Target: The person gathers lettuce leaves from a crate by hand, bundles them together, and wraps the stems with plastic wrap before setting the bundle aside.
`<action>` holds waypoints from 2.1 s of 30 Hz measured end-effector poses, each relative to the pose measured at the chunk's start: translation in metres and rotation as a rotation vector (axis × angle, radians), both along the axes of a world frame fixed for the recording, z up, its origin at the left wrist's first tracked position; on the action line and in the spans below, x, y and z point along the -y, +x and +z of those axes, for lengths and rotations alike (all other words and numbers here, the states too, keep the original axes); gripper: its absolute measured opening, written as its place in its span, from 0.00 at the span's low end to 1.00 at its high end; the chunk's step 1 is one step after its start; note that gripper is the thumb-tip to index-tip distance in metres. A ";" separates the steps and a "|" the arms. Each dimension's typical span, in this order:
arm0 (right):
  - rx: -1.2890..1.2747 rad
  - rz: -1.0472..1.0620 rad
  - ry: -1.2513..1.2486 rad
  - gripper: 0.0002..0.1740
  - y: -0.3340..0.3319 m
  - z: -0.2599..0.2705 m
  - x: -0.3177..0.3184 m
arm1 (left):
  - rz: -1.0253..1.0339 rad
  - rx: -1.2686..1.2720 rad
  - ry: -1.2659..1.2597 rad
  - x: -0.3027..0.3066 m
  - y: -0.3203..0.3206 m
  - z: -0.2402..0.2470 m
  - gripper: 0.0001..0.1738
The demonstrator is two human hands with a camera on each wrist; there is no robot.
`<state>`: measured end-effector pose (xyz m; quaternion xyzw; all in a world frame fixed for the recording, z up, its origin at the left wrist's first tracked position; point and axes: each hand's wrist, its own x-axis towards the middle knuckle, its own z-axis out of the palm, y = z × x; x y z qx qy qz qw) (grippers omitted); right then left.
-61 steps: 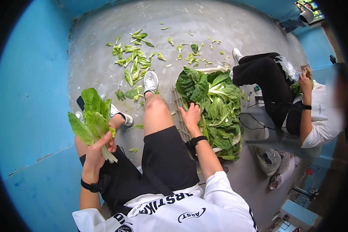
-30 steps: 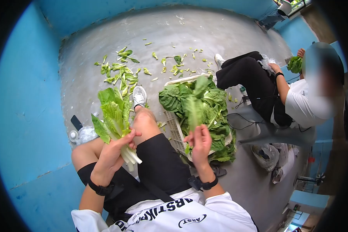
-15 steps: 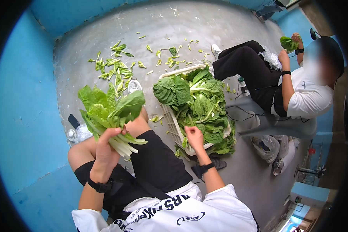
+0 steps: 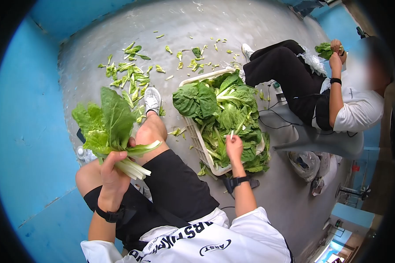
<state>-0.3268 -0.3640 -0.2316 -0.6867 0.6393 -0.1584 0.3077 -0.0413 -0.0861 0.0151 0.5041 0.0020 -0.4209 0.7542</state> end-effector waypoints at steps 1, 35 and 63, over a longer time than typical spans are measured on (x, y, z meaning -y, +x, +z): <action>-0.121 -0.011 0.051 0.23 0.008 0.024 0.011 | -0.009 0.020 0.003 -0.001 0.000 0.000 0.25; -0.327 0.830 -0.726 0.37 0.024 0.087 0.060 | -0.040 -0.019 -0.026 -0.024 0.007 0.008 0.31; -0.126 0.304 -0.173 0.29 0.019 0.066 0.045 | 0.033 0.218 0.012 -0.050 0.003 0.033 0.16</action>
